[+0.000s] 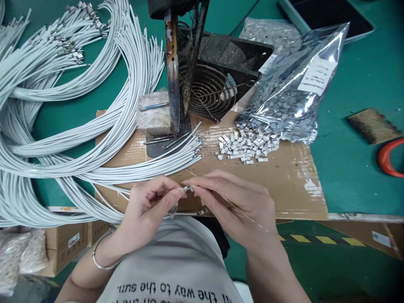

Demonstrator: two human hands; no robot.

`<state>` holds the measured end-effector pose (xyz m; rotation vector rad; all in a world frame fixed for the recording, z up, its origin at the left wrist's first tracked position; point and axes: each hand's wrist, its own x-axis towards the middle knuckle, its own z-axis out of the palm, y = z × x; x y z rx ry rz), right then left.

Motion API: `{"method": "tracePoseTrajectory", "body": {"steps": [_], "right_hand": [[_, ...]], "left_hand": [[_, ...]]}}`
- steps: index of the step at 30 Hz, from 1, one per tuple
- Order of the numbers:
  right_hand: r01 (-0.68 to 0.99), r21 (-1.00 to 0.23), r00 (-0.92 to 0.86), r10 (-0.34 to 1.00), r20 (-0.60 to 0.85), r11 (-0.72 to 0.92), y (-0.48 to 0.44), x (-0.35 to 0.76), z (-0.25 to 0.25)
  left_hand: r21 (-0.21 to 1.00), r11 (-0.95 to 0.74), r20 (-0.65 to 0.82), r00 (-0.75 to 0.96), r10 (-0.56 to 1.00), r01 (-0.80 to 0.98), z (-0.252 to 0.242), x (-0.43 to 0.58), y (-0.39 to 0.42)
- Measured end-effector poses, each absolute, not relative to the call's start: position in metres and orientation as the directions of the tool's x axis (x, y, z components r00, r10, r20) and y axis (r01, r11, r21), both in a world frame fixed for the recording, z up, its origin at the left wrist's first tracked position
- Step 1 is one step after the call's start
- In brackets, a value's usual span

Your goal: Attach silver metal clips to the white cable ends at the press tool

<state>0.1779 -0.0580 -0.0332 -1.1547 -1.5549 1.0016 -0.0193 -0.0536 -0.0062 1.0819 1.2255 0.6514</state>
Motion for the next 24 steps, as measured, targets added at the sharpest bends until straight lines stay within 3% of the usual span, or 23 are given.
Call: {"method": "tracePoseTrajectory", "body": {"steps": [3,6,8,15,24], "right_hand": [[0.329,-0.909,-0.110,0.966,0.234,0.257,-0.057,0.181,-0.033],[0.333,-0.926,0.039,0.979,0.200,0.176,-0.057,0.182,-0.033],[0.243,-0.966,0.092,0.990,0.108,0.083,-0.057,0.179,-0.034],[-0.178,-0.976,-0.033,0.992,-0.122,-0.126,-0.060,0.162,-0.035],[-0.262,-0.953,-0.003,0.988,-0.156,-0.152,-0.060,0.157,-0.034]], "left_hand": [[0.905,0.403,-0.425,0.259,0.868,0.135,-0.007,-0.021,-0.054],[0.894,0.437,-0.448,0.257,0.856,0.104,-0.007,-0.022,-0.053],[0.884,0.462,-0.465,0.251,0.849,0.073,-0.007,-0.022,-0.051],[0.865,0.501,-0.485,0.222,0.846,-0.024,-0.003,-0.019,-0.049],[0.902,0.430,-0.428,0.203,0.881,0.035,-0.003,-0.015,-0.046]]}}
